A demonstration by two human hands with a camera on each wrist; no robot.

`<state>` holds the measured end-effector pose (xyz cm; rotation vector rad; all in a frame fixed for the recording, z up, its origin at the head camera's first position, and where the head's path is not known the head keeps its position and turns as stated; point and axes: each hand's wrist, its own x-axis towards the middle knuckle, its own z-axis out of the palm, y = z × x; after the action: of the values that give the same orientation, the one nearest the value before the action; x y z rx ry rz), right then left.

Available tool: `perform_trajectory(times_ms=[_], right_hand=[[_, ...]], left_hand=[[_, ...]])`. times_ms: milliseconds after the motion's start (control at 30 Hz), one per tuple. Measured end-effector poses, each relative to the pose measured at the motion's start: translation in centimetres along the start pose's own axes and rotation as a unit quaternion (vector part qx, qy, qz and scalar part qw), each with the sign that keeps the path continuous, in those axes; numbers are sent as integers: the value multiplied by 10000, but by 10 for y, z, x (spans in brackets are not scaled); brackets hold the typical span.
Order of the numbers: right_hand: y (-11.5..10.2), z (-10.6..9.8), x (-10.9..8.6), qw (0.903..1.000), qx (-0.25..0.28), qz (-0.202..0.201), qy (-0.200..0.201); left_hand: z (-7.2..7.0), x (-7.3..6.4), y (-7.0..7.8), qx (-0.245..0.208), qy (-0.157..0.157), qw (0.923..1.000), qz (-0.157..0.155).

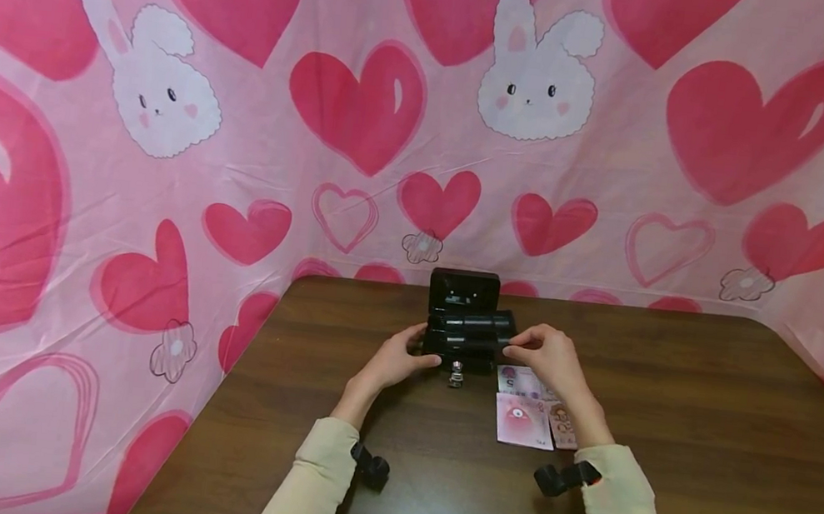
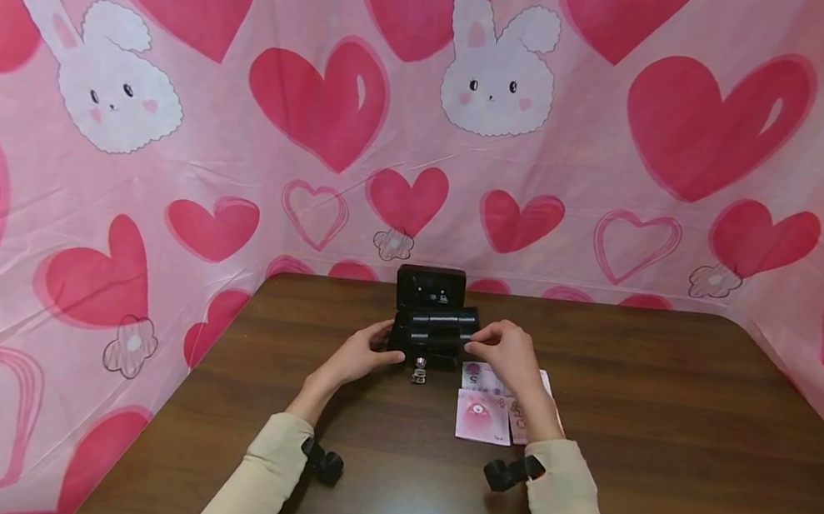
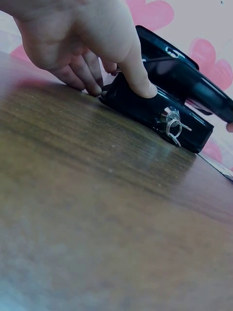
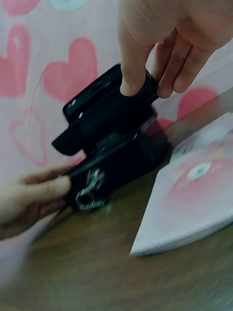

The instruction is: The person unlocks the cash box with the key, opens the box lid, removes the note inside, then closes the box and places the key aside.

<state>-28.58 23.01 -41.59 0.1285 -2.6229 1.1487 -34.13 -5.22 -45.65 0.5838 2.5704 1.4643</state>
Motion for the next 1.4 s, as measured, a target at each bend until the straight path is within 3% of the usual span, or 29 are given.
perform_trajectory(times_ms=[267, 533, 767, 1167, 1400], right_hand=[[-3, 29, 1, 9995, 95, 63, 308], [-6, 39, -2, 9989, 160, 171, 414], [-4, 47, -3, 9983, -1, -78, 584], [-1, 49, -3, 9999, -53, 101, 102], [-1, 44, -3, 9998, 25, -182, -91]], left_hand=[[2, 2, -2, 88, -3, 9999, -60], [4, 4, -2, 125, 27, 9999, -115], [4, 4, -1, 126, 27, 9998, -176], [3, 4, -1, 111, 31, 9998, -186], [1, 3, -1, 174, 18, 9996, -207]])
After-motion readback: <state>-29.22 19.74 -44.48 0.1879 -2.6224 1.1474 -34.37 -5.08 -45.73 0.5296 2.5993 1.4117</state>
